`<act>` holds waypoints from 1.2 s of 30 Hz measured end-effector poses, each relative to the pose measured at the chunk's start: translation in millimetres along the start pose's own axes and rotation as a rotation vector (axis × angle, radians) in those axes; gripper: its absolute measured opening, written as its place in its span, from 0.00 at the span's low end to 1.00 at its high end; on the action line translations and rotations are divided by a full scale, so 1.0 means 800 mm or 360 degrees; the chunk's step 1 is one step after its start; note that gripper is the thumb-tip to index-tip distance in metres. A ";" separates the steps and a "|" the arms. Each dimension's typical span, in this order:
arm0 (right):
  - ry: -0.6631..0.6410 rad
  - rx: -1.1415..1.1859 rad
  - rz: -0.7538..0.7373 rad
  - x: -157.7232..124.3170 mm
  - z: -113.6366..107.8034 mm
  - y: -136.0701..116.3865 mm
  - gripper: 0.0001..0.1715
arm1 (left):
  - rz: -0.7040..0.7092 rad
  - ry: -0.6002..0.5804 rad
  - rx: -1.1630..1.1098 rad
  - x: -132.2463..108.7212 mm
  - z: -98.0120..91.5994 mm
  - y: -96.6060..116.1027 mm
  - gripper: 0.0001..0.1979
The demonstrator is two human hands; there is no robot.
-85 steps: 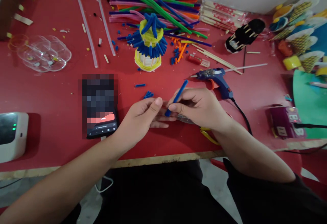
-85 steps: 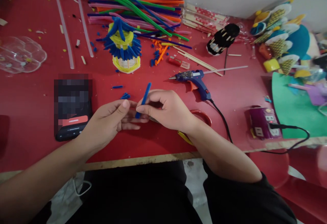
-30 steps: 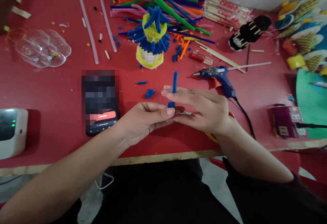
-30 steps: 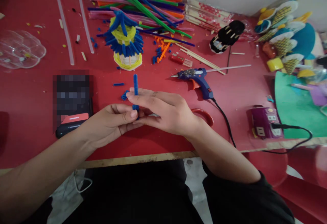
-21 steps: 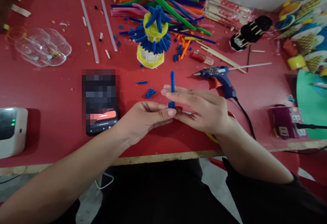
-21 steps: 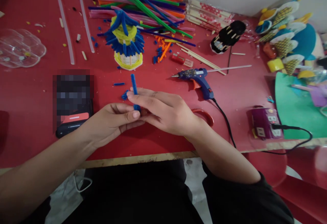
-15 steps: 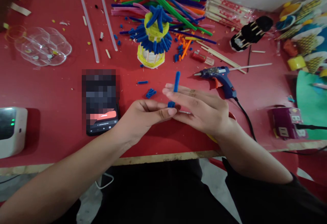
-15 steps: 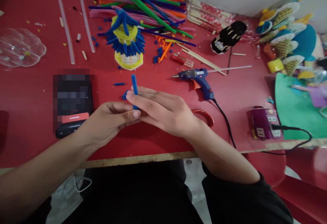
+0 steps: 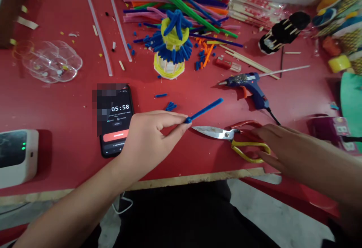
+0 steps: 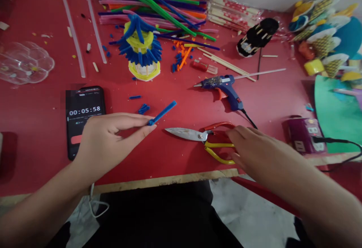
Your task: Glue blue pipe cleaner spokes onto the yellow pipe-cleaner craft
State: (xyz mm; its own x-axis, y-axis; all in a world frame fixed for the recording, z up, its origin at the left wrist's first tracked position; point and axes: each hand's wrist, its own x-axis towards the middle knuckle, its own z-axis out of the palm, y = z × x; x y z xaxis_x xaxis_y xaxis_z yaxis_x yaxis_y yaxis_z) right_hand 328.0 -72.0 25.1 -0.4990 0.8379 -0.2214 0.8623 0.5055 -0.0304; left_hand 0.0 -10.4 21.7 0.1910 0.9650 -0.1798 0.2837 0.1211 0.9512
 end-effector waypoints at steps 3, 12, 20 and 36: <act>-0.0096 -0.0341 -0.0310 -0.001 0.014 -0.010 0.19 | -0.0092 -0.0060 -0.0061 0.000 0.001 -0.002 0.02; -0.0042 0.0293 0.0278 0.005 0.000 -0.019 0.09 | -0.0508 -0.0401 -0.0446 0.006 0.006 -0.021 0.09; -0.0152 0.0440 0.0344 0.021 -0.027 -0.018 0.13 | -0.0625 -0.0504 -0.0817 0.010 0.010 -0.030 0.08; -0.0685 0.0640 0.0431 0.032 -0.029 -0.009 0.22 | -0.0737 -0.0935 -0.1031 0.009 0.012 -0.029 0.01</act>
